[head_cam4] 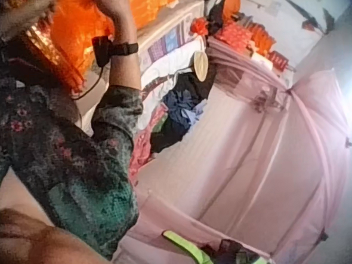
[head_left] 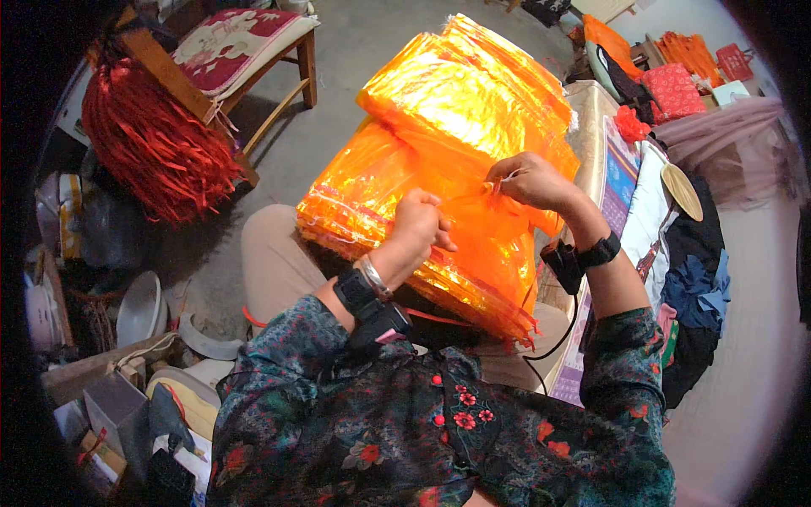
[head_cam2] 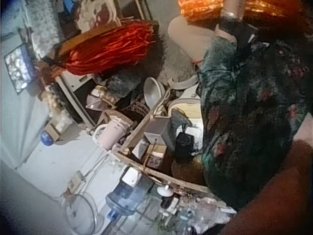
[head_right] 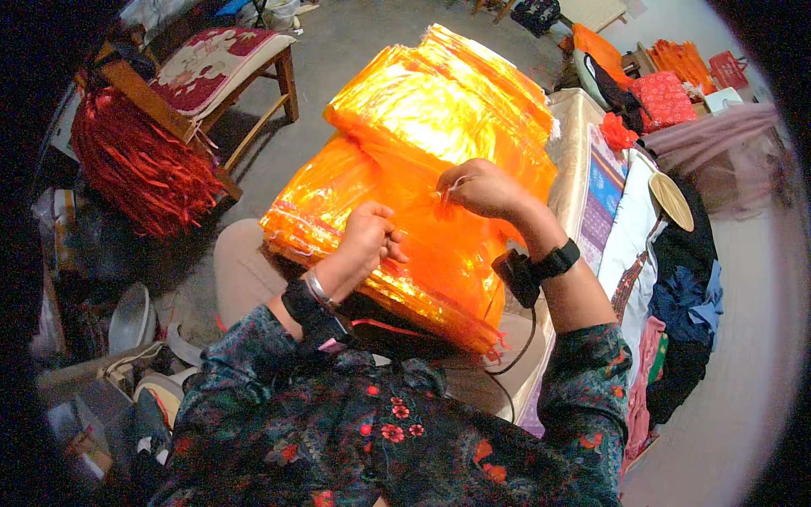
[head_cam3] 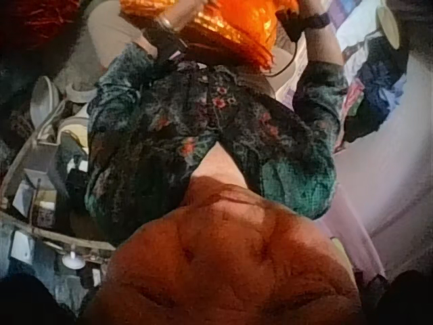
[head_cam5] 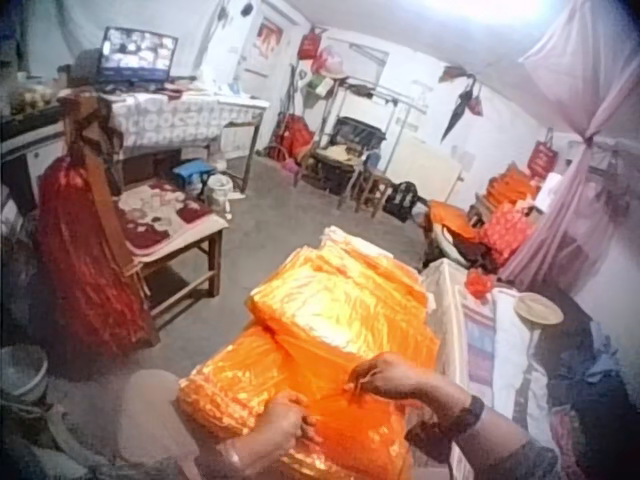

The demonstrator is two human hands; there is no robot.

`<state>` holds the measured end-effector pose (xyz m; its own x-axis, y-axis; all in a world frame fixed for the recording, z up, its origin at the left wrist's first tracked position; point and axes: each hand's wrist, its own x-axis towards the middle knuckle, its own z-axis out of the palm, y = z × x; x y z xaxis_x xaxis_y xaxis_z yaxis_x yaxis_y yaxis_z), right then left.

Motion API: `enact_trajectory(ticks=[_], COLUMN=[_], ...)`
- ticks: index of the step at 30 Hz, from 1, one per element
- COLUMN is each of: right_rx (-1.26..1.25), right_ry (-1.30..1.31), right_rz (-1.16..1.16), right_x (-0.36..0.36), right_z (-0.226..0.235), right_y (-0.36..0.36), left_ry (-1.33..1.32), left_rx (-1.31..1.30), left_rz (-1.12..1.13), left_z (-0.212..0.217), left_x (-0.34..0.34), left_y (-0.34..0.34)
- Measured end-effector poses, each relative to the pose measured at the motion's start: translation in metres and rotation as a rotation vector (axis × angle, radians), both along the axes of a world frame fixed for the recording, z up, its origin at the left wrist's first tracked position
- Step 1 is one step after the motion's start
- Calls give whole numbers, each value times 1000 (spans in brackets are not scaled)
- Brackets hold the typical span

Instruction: Tying red strings to bundle stacks of orange plastic sheets.

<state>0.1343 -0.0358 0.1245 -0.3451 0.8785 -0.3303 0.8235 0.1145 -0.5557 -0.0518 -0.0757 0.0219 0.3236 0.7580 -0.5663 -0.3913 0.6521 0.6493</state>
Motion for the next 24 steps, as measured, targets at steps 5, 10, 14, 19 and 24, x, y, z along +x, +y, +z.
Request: enact_trajectory(ticks=[5, 10, 14, 19, 24], right_rx=[-90, 31, -114, -248, -261], right_ry=[-361, -360, 71, 343, 422], right_rz=[181, 287, -93, -219, -418], right_x=[-19, -46, -21, 0, 0], right_z=[19, -3, -14, -25, -25], right_y=[14, -3, -12, -11, -13], left_ry=[-5, 123, 90, 293, 890], left_rx=[38, 290, 399, 1037, 1288], left_rz=[-45, -180, -163, -9, -291], left_z=[11, 28, 31, 23, 14], left_x=[-13, 5, 15, 14, 28], left_y=[11, 8, 16, -9, -51])
